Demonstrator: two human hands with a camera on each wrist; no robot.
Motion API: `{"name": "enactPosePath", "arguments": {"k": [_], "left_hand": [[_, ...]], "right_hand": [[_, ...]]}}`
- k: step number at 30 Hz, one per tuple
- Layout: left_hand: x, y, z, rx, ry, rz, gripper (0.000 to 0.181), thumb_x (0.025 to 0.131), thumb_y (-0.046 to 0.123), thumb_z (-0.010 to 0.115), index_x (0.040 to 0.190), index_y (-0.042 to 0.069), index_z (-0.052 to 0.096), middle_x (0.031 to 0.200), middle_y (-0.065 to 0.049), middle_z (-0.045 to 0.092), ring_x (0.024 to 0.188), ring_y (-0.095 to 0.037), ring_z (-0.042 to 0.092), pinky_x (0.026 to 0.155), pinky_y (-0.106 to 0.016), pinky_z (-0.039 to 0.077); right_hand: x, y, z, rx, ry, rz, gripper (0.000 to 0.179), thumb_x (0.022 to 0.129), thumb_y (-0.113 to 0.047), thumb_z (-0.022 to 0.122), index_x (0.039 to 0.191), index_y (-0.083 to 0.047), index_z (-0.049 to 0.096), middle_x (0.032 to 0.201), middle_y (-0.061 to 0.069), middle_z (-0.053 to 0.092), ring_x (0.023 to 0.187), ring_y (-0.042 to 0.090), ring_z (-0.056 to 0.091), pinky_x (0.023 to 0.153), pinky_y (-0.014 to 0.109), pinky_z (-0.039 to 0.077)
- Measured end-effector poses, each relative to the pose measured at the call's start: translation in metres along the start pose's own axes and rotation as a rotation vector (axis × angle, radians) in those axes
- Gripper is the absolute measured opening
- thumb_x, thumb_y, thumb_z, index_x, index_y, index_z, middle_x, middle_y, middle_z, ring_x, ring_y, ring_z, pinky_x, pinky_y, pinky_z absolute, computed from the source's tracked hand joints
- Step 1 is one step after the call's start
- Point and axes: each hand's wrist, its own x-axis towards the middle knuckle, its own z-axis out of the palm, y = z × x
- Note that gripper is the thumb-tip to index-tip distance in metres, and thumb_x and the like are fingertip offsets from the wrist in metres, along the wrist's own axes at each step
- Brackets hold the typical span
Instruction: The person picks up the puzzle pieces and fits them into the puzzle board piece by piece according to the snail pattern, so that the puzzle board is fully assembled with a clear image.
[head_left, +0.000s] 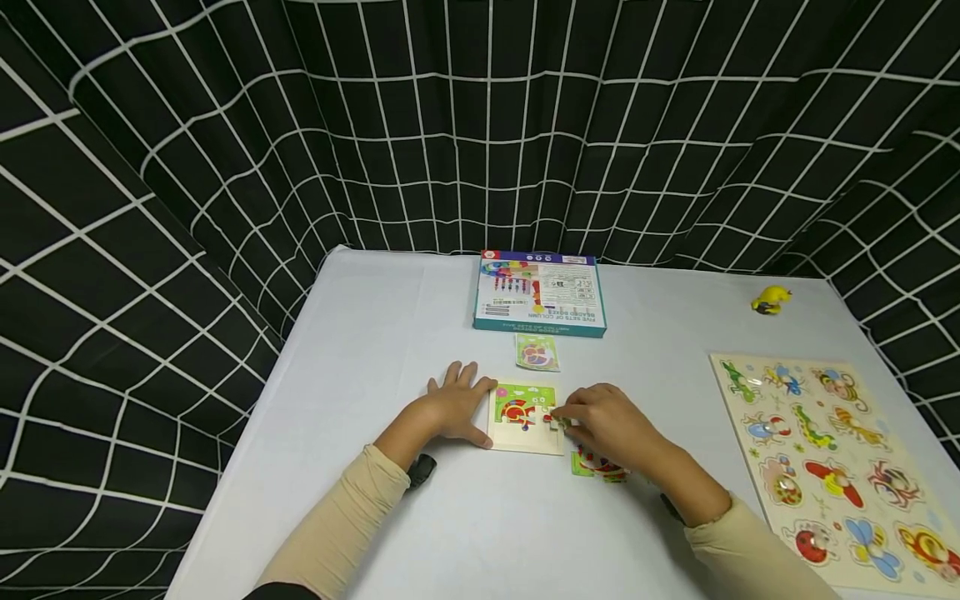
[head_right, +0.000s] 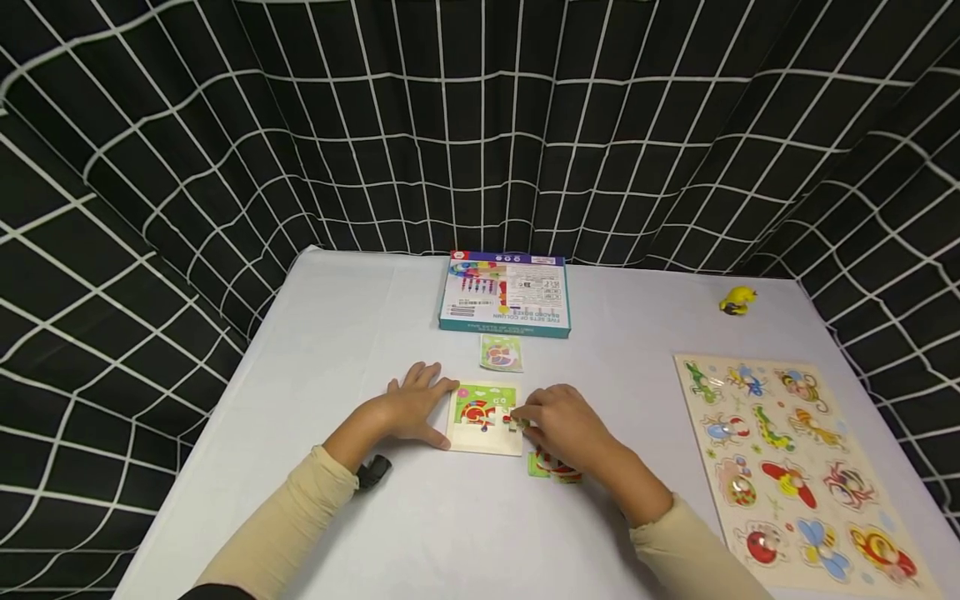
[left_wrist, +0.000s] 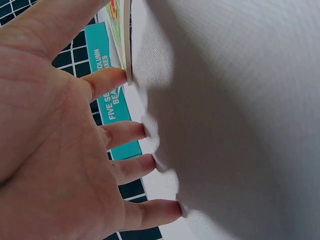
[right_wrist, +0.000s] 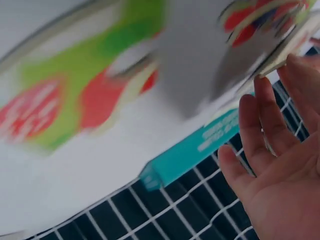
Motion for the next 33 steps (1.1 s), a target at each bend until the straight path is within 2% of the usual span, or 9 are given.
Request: {"name": "enactPosePath", "arguments": {"k": [13,18,24,33], "left_hand": [[0.0,-0.001,-0.001,-0.001,0.011,0.008,0.096,0.071,0.052,0.081,0.149,0.022,0.034,0.159,-0.016,0.016,0.147,-0.04,0.008,0.106,-0.07,0.023],[0.0,-0.001,0.0,0.001,0.007,0.013,0.096,0.072,0.053,0.081,0.149,0.022,0.034,0.159,-0.016,0.017,0.146,-0.04,0.009,0.105,-0.07,0.024],[0.001,0.0,-0.001,0.009,0.013,0.014,0.096,0.072,0.054,0.08,0.15,0.022,0.034,0.159,-0.015,0.016,0.147,-0.04,0.009,0.106,-0.07,0.024],[0.0,0.0,0.001,0.011,-0.007,0.0,0.097,0.073,0.055,0.079,0.151,0.023,0.032,0.161,-0.015,0.015,0.147,-0.039,0.008,0.107,-0.069,0.024]], "right_hand": [[0.014,-0.016,0.01,-0.119,0.032,-0.035,0.025,0.079,-0.02,0.081,0.103,-0.022,0.077,0.092,-0.004,0.068,0.093,0.018,0.063,0.096,0.045,0.044],[0.015,-0.02,0.01,-0.16,-0.001,-0.02,0.023,0.084,-0.02,0.076,0.107,-0.022,0.076,0.095,-0.003,0.068,0.099,0.022,0.063,0.099,0.048,0.043],[0.016,-0.02,0.007,-0.146,-0.006,0.012,0.025,0.082,-0.018,0.078,0.106,-0.023,0.076,0.1,0.0,0.068,0.104,0.025,0.062,0.099,0.049,0.043],[0.013,-0.019,0.01,-0.147,-0.009,-0.023,0.028,0.082,-0.014,0.077,0.11,-0.019,0.074,0.101,0.002,0.069,0.101,0.027,0.063,0.093,0.044,0.047]]}}
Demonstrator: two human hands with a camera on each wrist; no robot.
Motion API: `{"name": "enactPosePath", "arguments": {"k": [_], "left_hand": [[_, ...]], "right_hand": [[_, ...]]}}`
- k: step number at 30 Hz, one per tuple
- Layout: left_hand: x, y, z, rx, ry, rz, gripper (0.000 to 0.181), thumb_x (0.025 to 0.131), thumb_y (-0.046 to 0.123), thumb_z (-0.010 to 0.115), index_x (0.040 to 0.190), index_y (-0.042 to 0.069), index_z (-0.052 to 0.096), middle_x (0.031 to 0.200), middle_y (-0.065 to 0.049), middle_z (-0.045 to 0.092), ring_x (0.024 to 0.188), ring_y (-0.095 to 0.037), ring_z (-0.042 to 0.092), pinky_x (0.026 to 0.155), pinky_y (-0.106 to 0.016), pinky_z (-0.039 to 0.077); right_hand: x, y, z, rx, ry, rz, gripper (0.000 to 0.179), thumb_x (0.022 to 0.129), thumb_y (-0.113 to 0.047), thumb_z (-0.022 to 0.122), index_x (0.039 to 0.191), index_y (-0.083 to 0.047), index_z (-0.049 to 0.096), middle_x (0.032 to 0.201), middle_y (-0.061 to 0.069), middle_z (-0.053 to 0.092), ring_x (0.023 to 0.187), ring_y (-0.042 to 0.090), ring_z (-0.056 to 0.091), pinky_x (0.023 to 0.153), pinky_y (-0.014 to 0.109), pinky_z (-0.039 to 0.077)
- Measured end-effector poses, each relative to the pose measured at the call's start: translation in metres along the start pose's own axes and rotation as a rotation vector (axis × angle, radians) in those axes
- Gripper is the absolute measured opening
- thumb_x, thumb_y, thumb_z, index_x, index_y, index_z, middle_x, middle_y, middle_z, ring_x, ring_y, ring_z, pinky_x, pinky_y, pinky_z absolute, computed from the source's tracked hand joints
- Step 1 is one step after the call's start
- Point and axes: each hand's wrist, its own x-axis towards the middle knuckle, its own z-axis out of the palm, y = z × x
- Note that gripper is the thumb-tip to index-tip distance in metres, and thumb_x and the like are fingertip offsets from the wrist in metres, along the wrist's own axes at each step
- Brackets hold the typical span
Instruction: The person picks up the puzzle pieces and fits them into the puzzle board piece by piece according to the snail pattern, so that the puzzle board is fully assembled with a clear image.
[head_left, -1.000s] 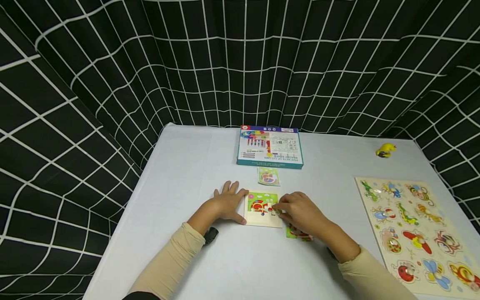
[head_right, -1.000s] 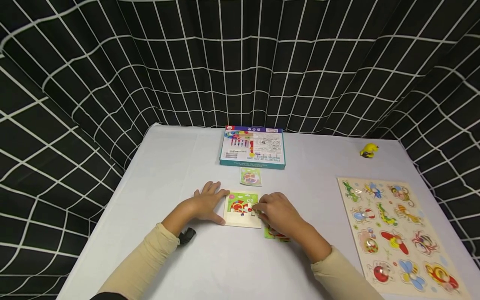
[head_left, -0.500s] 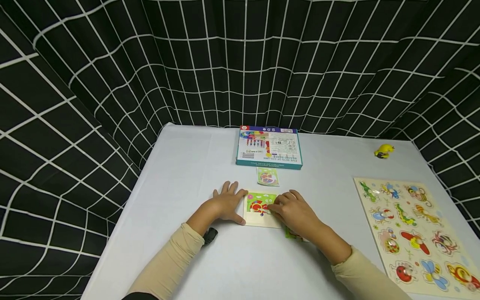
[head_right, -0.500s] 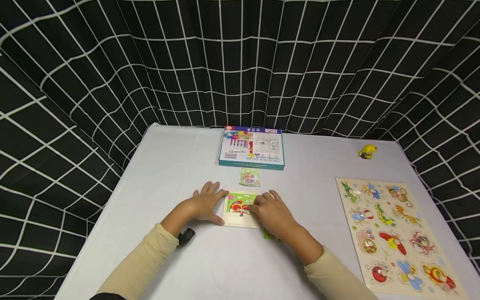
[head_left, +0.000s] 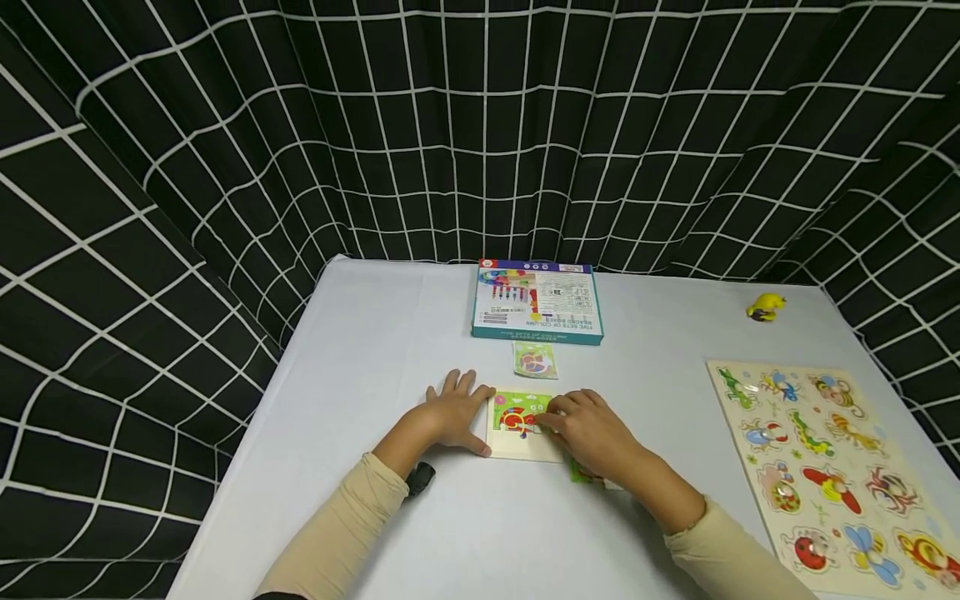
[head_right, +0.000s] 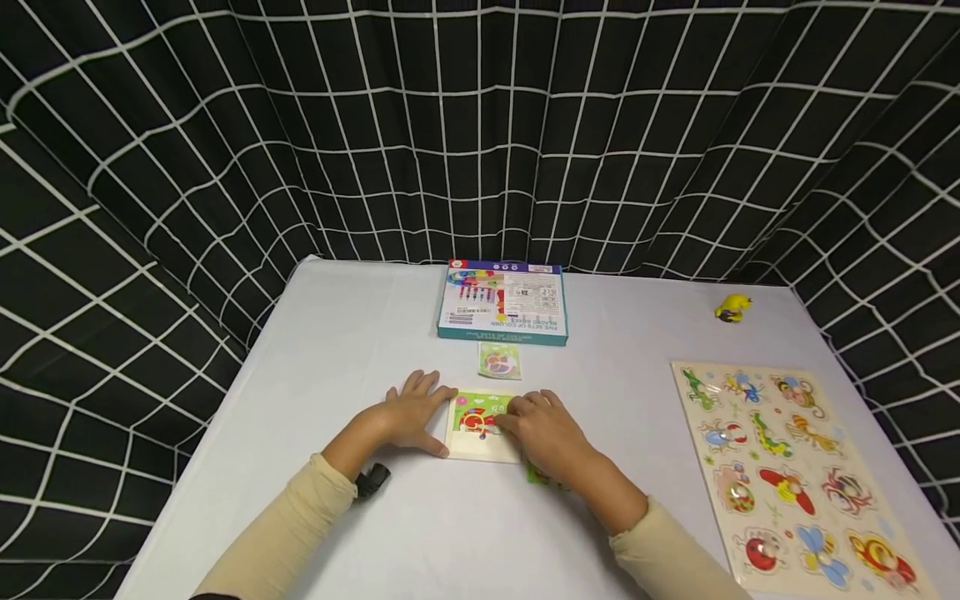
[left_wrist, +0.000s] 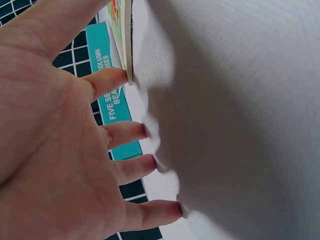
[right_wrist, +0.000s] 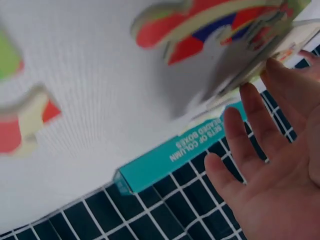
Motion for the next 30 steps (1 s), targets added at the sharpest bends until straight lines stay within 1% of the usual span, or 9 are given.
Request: {"name": "enactPosePath", "arguments": {"k": [7,9,13,16,18,21,25,28,30], "left_hand": [[-0.001,0.0,0.003,-0.007,0.002,0.002,0.096,0.073,0.055,0.079,0.15,0.023,0.032,0.16,-0.015,0.015,0.147,-0.039,0.008,0.107,-0.069,0.024],[-0.001,0.0,0.003,-0.005,0.006,0.004,0.096,0.073,0.055,0.079,0.15,0.023,0.032,0.16,-0.015,0.015,0.147,-0.039,0.008,0.106,-0.069,0.024],[0.001,0.0,0.002,-0.005,0.021,0.01,0.095,0.072,0.054,0.08,0.149,0.023,0.033,0.16,-0.015,0.016,0.147,-0.039,0.009,0.106,-0.069,0.025],[0.001,-0.001,-0.001,-0.011,0.037,0.016,0.095,0.071,0.053,0.081,0.148,0.022,0.035,0.159,-0.016,0.017,0.146,-0.04,0.01,0.105,-0.07,0.025],[0.0,0.0,-0.002,-0.014,0.041,0.017,0.095,0.071,0.052,0.082,0.148,0.022,0.036,0.159,-0.017,0.017,0.146,-0.041,0.01,0.105,-0.07,0.025],[-0.001,0.0,-0.004,-0.008,0.038,0.014,0.096,0.071,0.053,0.081,0.149,0.022,0.035,0.159,-0.017,0.017,0.146,-0.04,0.011,0.105,-0.07,0.025],[-0.002,0.0,-0.004,-0.005,0.028,0.01,0.096,0.071,0.053,0.081,0.149,0.022,0.035,0.159,-0.017,0.017,0.146,-0.04,0.011,0.105,-0.07,0.026],[-0.002,0.0,-0.003,-0.002,0.016,0.009,0.096,0.071,0.053,0.081,0.149,0.023,0.034,0.159,-0.016,0.017,0.146,-0.04,0.01,0.106,-0.07,0.025],[-0.002,-0.001,-0.003,0.002,0.008,0.009,0.097,0.072,0.054,0.08,0.15,0.023,0.032,0.16,-0.016,0.016,0.147,-0.04,0.009,0.106,-0.069,0.025]], "right_hand": [[0.002,-0.001,0.001,0.005,-0.012,0.017,0.027,0.08,-0.016,0.079,0.106,-0.021,0.075,0.101,0.0,0.069,0.102,0.025,0.063,0.094,0.043,0.046],[0.002,-0.001,0.0,-0.006,-0.018,0.018,0.026,0.081,-0.016,0.078,0.106,-0.021,0.074,0.101,0.0,0.069,0.102,0.024,0.062,0.094,0.043,0.046],[0.004,-0.004,-0.002,-0.073,-0.027,0.012,0.029,0.08,-0.009,0.077,0.107,-0.02,0.075,0.099,0.0,0.069,0.101,0.025,0.063,0.097,0.046,0.045],[0.006,-0.006,-0.004,-0.136,-0.011,0.001,0.032,0.077,-0.005,0.078,0.105,-0.021,0.075,0.096,0.002,0.069,0.099,0.026,0.063,0.097,0.048,0.045],[0.007,-0.007,-0.005,-0.15,0.003,-0.004,0.032,0.077,-0.004,0.078,0.105,-0.02,0.075,0.095,0.002,0.068,0.097,0.026,0.063,0.094,0.047,0.046],[0.006,-0.008,-0.006,-0.109,-0.013,-0.005,0.031,0.08,-0.003,0.075,0.108,-0.016,0.074,0.096,0.003,0.067,0.097,0.027,0.063,0.092,0.045,0.047],[0.0,-0.008,-0.013,0.029,-0.06,0.022,0.031,0.083,-0.008,0.074,0.114,-0.012,0.072,0.102,0.003,0.068,0.099,0.025,0.063,0.092,0.045,0.046],[-0.009,-0.007,-0.019,0.122,-0.086,0.058,0.035,0.081,-0.017,0.078,0.115,-0.012,0.071,0.107,0.003,0.07,0.104,0.024,0.063,0.095,0.047,0.046],[-0.017,-0.006,-0.022,0.155,-0.099,0.073,0.038,0.079,-0.021,0.08,0.114,-0.012,0.071,0.109,0.004,0.07,0.105,0.023,0.063,0.095,0.048,0.046]]}}
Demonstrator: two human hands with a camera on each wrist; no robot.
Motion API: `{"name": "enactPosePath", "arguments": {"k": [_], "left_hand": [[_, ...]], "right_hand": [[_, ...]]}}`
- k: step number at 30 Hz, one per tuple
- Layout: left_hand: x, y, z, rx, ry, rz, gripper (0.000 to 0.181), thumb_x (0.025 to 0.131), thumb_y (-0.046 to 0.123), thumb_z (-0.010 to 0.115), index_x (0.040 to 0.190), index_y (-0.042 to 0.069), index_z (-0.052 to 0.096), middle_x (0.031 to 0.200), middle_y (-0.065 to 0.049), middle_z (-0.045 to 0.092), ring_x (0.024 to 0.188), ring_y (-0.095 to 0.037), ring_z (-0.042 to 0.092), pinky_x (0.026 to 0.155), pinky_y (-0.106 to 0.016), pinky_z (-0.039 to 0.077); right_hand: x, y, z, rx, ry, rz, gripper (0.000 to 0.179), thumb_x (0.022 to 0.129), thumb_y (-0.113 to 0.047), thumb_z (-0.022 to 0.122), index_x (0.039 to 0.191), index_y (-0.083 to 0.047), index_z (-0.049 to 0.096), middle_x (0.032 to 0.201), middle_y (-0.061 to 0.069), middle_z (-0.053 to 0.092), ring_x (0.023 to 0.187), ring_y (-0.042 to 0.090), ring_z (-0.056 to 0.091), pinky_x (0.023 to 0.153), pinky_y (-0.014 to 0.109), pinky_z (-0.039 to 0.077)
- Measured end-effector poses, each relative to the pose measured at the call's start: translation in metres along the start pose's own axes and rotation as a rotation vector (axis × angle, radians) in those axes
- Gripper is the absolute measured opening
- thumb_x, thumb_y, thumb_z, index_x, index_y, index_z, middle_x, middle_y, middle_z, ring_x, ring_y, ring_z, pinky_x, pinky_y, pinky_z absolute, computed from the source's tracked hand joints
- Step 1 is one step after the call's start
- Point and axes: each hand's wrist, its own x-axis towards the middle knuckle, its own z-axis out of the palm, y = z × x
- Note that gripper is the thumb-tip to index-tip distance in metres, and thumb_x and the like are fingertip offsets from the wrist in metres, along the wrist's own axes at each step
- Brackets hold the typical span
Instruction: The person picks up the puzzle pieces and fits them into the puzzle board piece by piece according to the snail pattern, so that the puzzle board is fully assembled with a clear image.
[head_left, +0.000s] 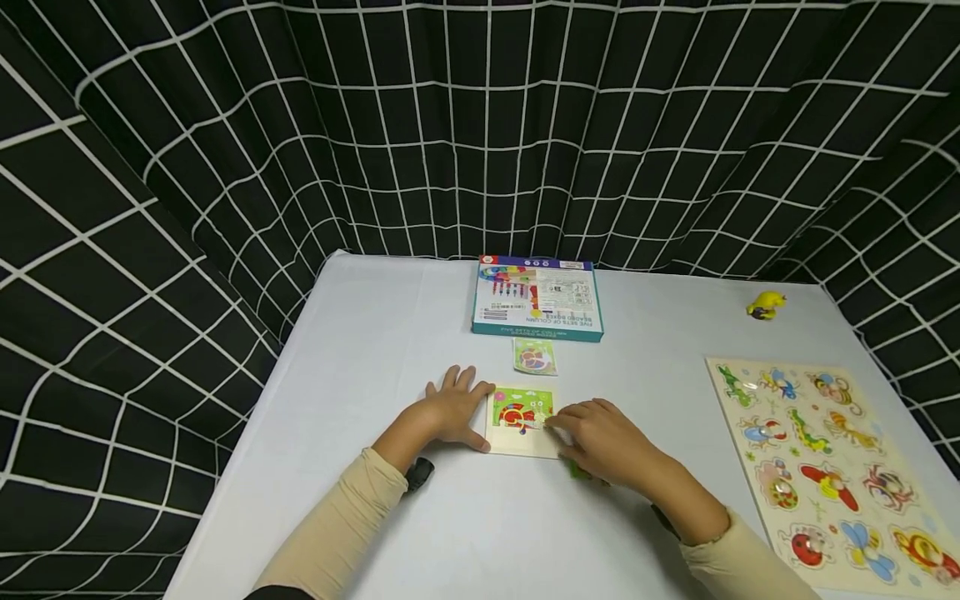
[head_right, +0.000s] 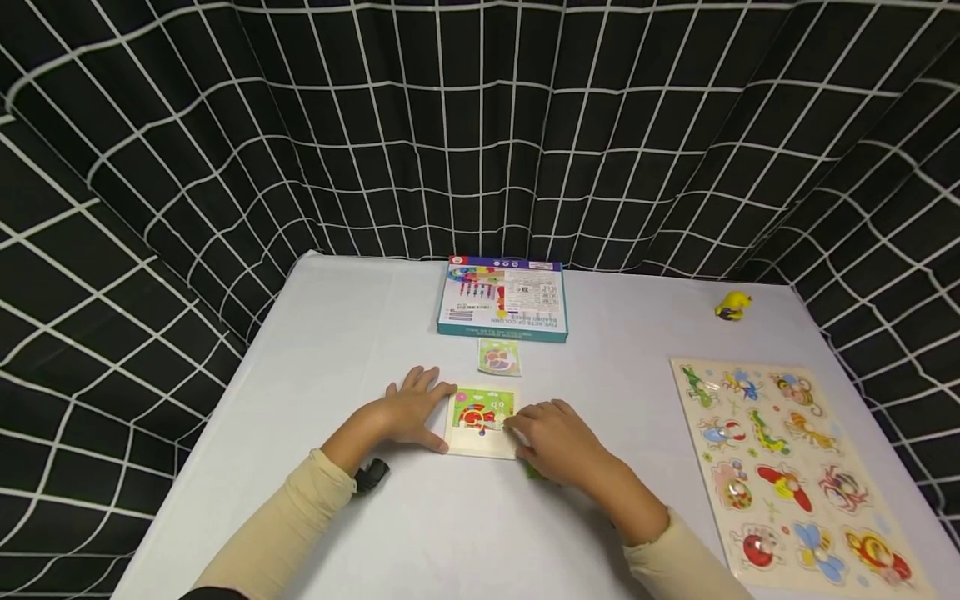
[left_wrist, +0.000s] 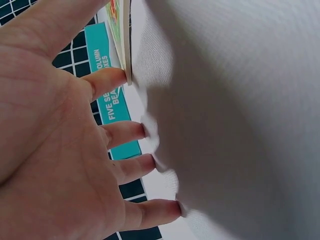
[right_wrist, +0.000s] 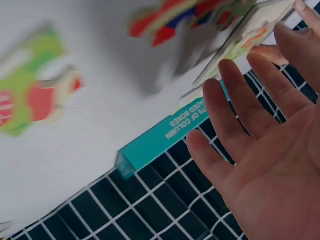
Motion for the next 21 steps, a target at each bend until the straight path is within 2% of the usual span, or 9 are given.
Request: {"name": "enactPosePath", "arguments": {"k": [4,10,16,21], "left_hand": [[-0.001,-0.002,0.003,0.001,-0.003,0.002,0.097,0.072,0.055,0.08,0.15,0.022,0.032,0.159,-0.016,0.016,0.146,-0.04,0.009,0.105,-0.069,0.026],[-0.002,-0.004,0.003,-0.01,-0.001,0.004,0.097,0.072,0.054,0.08,0.15,0.022,0.032,0.16,-0.016,0.015,0.146,-0.04,0.008,0.105,-0.07,0.025],[0.0,-0.004,0.001,-0.011,0.0,0.011,0.098,0.072,0.055,0.079,0.15,0.022,0.031,0.16,-0.017,0.014,0.147,-0.041,0.007,0.106,-0.07,0.024],[0.002,-0.004,0.001,0.0,-0.003,0.009,0.098,0.072,0.056,0.079,0.151,0.023,0.03,0.16,-0.016,0.014,0.147,-0.04,0.007,0.106,-0.07,0.024]], "right_hand": [[-0.017,0.001,0.001,0.029,-0.032,0.017,0.041,0.073,-0.025,0.085,0.11,-0.013,0.072,0.103,0.001,0.069,0.101,0.021,0.063,0.095,0.047,0.046],[-0.029,-0.002,0.004,0.027,-0.03,0.021,0.035,0.069,-0.018,0.087,0.1,-0.014,0.073,0.093,-0.004,0.066,0.093,0.018,0.062,0.091,0.045,0.047],[-0.029,0.0,0.003,0.018,0.022,-0.006,0.031,0.069,-0.014,0.087,0.097,-0.014,0.073,0.092,-0.004,0.067,0.091,0.017,0.063,0.089,0.043,0.049],[-0.017,-0.004,-0.001,0.022,0.06,-0.041,0.031,0.069,-0.017,0.087,0.097,-0.014,0.073,0.092,-0.003,0.068,0.091,0.017,0.063,0.089,0.042,0.049]]}}
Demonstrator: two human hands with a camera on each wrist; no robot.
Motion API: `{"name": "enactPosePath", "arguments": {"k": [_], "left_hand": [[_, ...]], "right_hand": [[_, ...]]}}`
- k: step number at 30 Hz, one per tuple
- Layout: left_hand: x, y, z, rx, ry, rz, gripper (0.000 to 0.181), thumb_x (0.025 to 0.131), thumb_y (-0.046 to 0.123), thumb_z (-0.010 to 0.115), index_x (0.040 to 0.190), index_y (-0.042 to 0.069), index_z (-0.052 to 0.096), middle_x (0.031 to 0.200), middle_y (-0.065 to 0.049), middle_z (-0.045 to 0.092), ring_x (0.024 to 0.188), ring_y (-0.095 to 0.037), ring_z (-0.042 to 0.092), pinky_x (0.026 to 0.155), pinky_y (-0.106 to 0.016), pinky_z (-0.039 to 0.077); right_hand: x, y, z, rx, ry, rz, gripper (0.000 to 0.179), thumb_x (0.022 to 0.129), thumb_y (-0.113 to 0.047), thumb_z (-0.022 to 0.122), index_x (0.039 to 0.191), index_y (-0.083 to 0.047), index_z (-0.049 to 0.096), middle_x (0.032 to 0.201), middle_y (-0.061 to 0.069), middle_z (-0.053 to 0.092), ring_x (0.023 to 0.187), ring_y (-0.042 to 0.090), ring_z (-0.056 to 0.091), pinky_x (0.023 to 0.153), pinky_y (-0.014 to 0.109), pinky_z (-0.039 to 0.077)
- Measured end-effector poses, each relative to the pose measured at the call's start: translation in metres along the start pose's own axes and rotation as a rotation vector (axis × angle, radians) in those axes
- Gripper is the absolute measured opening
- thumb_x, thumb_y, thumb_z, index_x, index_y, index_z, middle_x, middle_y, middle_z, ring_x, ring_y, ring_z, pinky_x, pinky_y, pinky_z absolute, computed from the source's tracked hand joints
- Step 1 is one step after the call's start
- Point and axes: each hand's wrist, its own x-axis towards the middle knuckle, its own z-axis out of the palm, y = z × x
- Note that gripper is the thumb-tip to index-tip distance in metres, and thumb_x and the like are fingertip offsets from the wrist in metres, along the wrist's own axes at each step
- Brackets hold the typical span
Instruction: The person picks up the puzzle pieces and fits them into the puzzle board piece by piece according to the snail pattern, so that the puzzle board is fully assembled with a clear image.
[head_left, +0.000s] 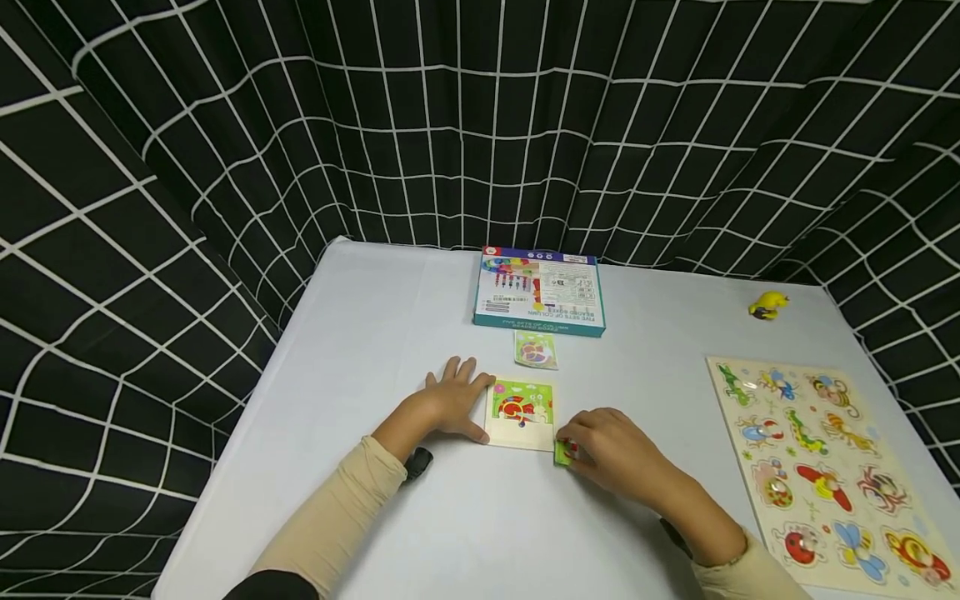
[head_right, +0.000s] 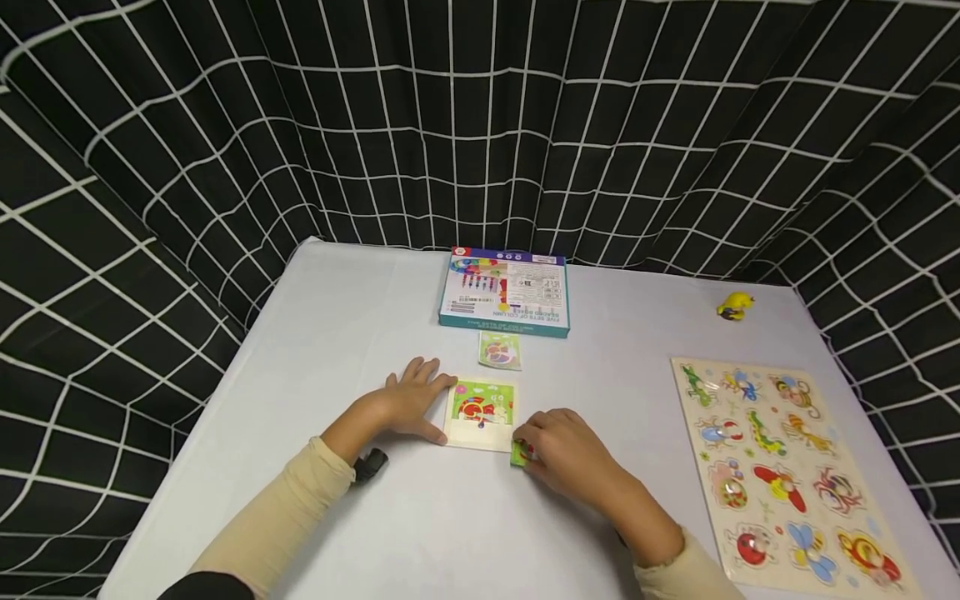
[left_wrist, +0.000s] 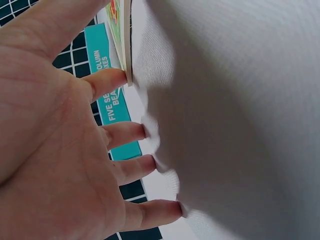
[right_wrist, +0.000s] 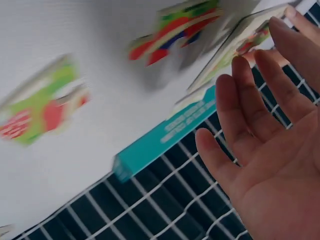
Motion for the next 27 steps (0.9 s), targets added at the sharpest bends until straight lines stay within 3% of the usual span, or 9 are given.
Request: {"name": "enactPosePath", "arguments": {"k": [14,27], "left_hand": [[0.002,-0.001,0.0,-0.008,-0.025,-0.012,0.097,0.074,0.058,0.077,0.151,0.025,0.029,0.161,-0.015,0.012,0.148,-0.039,0.005,0.108,-0.069,0.023],[0.001,0.0,-0.001,0.002,-0.029,-0.017,0.097,0.074,0.058,0.076,0.151,0.024,0.029,0.161,-0.015,0.012,0.148,-0.039,0.005,0.107,-0.069,0.023]], "right_hand": [[0.062,-0.028,0.013,-0.105,0.033,-0.125,0.024,0.078,-0.019,0.08,0.1,-0.012,0.073,0.096,0.001,0.069,0.094,0.021,0.062,0.094,0.041,0.046],[0.073,-0.037,0.026,-0.122,0.016,-0.115,0.009,0.082,-0.018,0.076,0.091,-0.014,0.074,0.094,0.0,0.068,0.096,0.021,0.062,0.096,0.043,0.045]]}}
